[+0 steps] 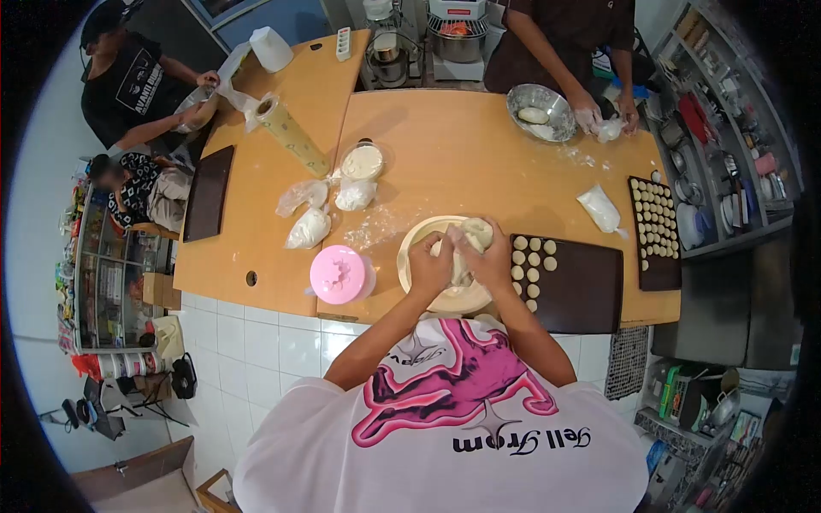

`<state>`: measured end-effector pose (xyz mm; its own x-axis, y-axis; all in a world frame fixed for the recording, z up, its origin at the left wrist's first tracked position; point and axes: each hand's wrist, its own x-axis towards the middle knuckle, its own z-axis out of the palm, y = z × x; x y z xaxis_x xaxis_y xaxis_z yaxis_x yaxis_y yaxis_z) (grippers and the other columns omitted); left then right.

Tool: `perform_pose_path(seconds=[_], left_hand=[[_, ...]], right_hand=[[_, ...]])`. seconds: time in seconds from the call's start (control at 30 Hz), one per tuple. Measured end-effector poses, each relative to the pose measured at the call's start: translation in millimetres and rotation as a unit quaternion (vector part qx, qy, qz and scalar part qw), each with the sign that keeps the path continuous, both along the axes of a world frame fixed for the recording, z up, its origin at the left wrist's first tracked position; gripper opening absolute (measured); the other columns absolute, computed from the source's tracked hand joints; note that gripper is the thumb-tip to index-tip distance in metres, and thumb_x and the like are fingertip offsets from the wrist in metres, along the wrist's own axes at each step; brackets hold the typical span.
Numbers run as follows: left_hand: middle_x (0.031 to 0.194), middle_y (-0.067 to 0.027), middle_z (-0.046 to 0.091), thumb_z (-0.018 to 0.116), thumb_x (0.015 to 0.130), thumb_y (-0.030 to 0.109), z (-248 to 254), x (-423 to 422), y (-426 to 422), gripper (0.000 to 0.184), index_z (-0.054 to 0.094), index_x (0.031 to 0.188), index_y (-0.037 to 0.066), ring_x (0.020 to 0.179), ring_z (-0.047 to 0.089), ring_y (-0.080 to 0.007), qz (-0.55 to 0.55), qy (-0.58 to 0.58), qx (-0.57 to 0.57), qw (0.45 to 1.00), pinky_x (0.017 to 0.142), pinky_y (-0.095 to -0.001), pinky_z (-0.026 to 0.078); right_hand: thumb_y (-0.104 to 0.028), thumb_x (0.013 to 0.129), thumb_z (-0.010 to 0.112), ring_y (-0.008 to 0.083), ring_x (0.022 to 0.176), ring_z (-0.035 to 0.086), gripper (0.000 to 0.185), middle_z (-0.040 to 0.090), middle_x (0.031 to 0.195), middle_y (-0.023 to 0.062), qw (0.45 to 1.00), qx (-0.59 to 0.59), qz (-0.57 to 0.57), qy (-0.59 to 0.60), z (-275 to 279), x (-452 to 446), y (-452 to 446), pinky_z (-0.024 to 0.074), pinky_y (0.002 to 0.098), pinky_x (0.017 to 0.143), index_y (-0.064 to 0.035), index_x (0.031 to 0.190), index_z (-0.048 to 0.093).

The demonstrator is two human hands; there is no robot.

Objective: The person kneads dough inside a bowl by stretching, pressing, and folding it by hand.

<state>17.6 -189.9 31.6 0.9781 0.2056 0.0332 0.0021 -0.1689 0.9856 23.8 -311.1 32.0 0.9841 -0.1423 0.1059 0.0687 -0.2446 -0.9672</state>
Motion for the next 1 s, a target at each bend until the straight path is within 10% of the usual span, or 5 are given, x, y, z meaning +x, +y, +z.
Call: perform_pose_path(seconds=[0.23,0.43,0.63,0.77,1.0], left_hand=[[0.05,0.0008,0.045,0.055,0.093,0.025,-5.4,4.4,-3.1,0.04,0.06,0.065,-0.003,0.053,0.038,-0.0068,-0.065,-0.028,-0.046,0.996,0.049,-0.027,0.032],[0.107,-0.0089,0.055,0.039,0.097,0.044,-21.0,15.6,-6.7,0.044,0.048,0.122,0.009,0.097,0.055,-0.0169,-0.066,0.153,-0.468,0.868,0.082,-0.0335,0.047],[0.128,-0.0054,0.049,0.035,0.091,0.06,-0.3,11.7,7.1,0.061,0.042,0.131,0.015,0.114,0.049,-0.0214,-0.213,0.317,-0.495,0.78,0.098,-0.0456,0.038],[0.118,-0.005,0.058,0.039,0.092,0.055,-11.7,19.7,8.5,0.053,0.051,0.123,0.013,0.11,0.055,-0.0215,-0.159,0.27,-0.456,0.833,0.091,-0.0462,0.045],[0.093,-0.0098,0.065,0.068,0.085,0.023,-15.8,26.6,7.3,0.03,0.06,0.099,-0.002,0.079,0.062,-0.0143,-0.039,0.131,-0.288,0.948,0.069,-0.0284,0.051]], right_hand=[[-0.023,0.087,0.062,0.0177,0.076,0.061,0.03,0.066,0.085,0.0112,0.991,0.113,-0.073,0.031,-23.0,5.6,-6.8,0.0479,0.0301,0.07,0.0037,0.102,0.06],[-0.024,0.089,0.059,0.0124,0.085,0.057,0.027,0.06,0.093,0.0047,0.925,0.362,-0.077,0.083,-8.4,5.8,-18.4,0.0452,0.0265,0.078,0.0007,0.1,0.059],[-0.021,0.088,0.057,0.0144,0.095,0.056,0.029,0.058,0.103,0.0073,0.908,0.418,-0.002,0.028,2.9,2.9,-16.0,0.0433,0.0281,0.085,0.0003,0.109,0.055],[-0.017,0.088,0.058,0.0154,0.108,0.051,0.037,0.055,0.115,0.0096,0.99,-0.049,0.064,-0.113,-13.4,4.3,-28.8,0.0387,0.0288,0.094,0.0019,0.119,0.052],[-0.009,0.078,0.072,0.0167,0.108,0.052,0.049,0.054,0.12,0.0079,0.943,0.267,0.066,0.188,34.4,1.8,-20.1,0.0493,0.0279,0.084,0.0007,0.122,0.051]])
